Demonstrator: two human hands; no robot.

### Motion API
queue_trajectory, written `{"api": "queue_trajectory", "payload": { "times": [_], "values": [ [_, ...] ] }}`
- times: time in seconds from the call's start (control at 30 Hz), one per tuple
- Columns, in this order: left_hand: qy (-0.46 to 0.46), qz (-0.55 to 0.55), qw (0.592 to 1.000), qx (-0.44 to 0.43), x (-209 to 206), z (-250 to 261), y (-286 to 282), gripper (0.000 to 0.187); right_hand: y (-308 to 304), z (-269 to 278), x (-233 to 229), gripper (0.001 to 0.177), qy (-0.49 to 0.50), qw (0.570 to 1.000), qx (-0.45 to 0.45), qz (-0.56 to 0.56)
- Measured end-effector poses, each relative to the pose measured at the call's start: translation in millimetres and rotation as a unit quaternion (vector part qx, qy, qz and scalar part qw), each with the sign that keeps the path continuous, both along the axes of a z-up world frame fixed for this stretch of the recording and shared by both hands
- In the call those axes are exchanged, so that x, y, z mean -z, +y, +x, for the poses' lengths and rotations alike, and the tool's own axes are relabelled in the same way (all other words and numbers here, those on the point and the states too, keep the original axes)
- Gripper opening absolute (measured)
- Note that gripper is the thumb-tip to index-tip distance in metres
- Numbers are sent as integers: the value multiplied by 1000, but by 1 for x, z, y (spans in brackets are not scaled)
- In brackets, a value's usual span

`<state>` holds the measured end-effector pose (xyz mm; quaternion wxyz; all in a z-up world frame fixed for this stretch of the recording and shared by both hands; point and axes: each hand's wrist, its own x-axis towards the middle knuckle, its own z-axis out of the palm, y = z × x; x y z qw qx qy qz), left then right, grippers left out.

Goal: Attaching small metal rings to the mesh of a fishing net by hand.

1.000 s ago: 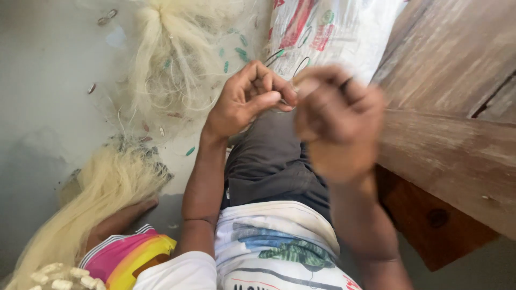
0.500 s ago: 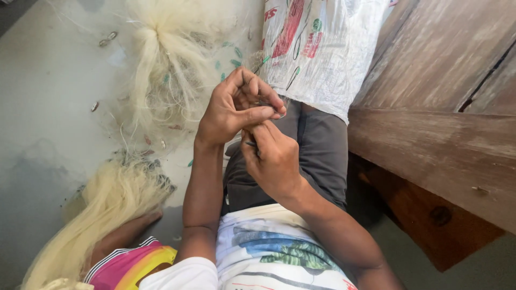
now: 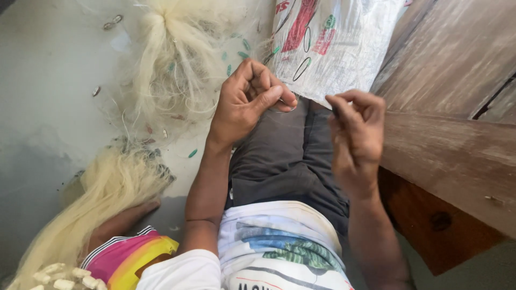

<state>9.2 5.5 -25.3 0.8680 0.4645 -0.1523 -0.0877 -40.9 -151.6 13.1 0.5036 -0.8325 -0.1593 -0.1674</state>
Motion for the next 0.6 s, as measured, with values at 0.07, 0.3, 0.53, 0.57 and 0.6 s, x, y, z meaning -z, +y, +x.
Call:
{"api": "queue_trajectory", "payload": {
  "times": [0.07,0.3,0.53,0.57,0.6],
  "values": [
    [-1,0,1000,-7,-2,-1,-1,13,-3,9,1,21,-27,999,-15,-5],
    [-3,-20,1000,-18,-4,-4,0,14,6,30,1,20,-157,985,-43,-54],
    [13,-24,1000,1,-5,-3,1,13,5,31,0,17,-154,986,-43,-41],
    [14,-20,1000,3,-5,-3,0,13,5,32,1,16,-156,986,-46,-38],
    [15,-16,1000,3,-5,-2,1,13,5,32,2,16,-158,986,-52,-33]
  ]
}}
